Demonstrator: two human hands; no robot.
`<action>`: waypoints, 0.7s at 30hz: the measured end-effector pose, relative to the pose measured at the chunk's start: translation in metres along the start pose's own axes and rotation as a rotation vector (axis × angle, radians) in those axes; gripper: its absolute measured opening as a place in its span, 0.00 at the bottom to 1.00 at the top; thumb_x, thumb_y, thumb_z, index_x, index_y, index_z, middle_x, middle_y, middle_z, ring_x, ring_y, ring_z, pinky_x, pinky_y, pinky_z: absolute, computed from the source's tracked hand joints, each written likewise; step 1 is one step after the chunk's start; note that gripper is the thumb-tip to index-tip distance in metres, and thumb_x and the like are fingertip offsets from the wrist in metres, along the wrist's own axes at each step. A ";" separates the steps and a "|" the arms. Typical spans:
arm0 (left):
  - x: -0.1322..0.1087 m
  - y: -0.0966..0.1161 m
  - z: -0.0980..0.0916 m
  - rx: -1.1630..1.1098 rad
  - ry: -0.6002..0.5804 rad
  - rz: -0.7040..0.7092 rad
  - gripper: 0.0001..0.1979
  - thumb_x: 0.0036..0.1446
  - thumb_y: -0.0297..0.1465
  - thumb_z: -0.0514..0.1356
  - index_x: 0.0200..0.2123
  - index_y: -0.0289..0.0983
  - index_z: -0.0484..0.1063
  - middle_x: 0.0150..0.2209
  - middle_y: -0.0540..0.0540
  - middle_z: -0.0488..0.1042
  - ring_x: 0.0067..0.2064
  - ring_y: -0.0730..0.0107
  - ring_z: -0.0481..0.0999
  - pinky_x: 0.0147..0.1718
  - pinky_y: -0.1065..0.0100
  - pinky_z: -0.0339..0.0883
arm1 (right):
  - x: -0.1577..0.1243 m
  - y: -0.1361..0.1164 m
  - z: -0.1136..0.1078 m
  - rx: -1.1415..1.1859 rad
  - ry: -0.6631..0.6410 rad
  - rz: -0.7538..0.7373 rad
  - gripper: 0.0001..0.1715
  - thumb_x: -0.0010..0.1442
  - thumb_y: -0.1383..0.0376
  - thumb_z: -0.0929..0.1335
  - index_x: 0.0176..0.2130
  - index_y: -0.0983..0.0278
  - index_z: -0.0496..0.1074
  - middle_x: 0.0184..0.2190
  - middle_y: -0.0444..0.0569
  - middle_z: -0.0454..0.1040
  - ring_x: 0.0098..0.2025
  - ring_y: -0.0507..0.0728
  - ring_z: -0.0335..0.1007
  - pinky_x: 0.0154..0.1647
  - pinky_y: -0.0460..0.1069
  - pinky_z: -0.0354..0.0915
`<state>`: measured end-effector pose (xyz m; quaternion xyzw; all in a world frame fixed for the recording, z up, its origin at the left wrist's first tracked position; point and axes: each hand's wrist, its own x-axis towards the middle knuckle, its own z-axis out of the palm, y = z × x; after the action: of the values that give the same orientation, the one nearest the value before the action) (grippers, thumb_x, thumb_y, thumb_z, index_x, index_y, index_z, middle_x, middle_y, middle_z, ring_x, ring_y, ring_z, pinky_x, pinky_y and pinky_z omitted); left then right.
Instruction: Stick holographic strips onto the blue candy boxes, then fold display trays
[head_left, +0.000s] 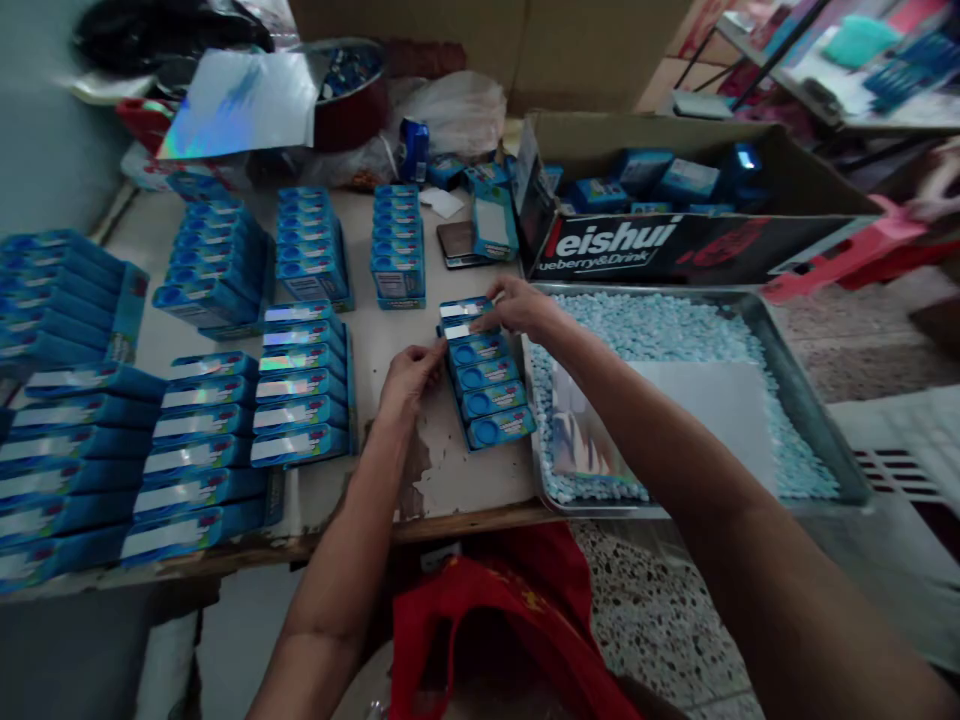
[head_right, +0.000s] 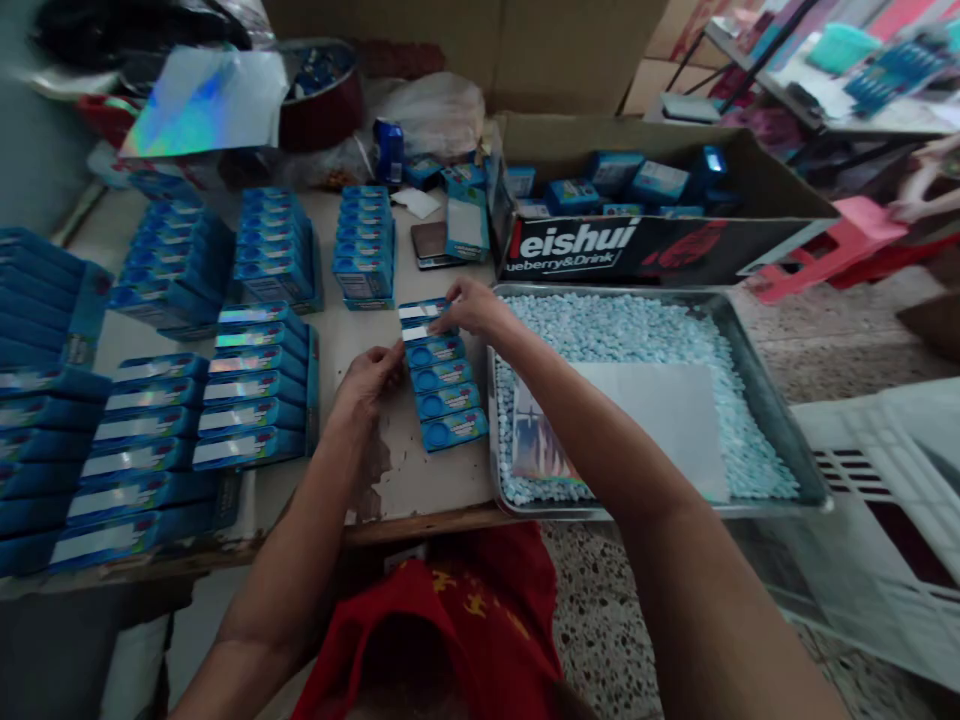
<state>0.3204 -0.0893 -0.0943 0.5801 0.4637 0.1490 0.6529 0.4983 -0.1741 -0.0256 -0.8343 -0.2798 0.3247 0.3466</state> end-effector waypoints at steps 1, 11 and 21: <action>-0.002 0.003 -0.001 0.018 0.071 0.018 0.22 0.47 0.48 0.70 0.27 0.39 0.65 0.20 0.55 0.66 0.21 0.75 0.63 0.21 0.72 0.56 | -0.001 -0.002 -0.004 0.065 -0.039 0.055 0.27 0.42 0.72 0.77 0.35 0.57 0.62 0.20 0.35 0.62 0.25 0.53 0.61 0.27 0.48 0.55; -0.057 0.100 0.099 0.468 -0.172 0.740 0.11 0.43 0.25 0.72 0.26 0.40 0.73 0.30 0.46 0.74 0.41 0.59 0.74 0.38 0.67 0.63 | -0.076 0.064 -0.141 0.093 0.180 -0.183 0.09 0.52 0.68 0.73 0.33 0.61 0.69 0.24 0.41 0.69 0.28 0.52 0.64 0.32 0.48 0.60; -0.017 0.089 0.166 0.799 -0.648 0.402 0.14 0.43 0.21 0.71 0.17 0.38 0.68 0.15 0.53 0.66 0.21 0.71 0.67 0.24 0.71 0.58 | -0.155 0.131 -0.099 -0.448 0.646 -0.474 0.14 0.66 0.65 0.64 0.47 0.60 0.77 0.44 0.55 0.77 0.48 0.64 0.70 0.52 0.58 0.64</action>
<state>0.4712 -0.1790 -0.0248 0.8760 0.1396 -0.1028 0.4501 0.5042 -0.3997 -0.0169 -0.8601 -0.4040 -0.1087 0.2920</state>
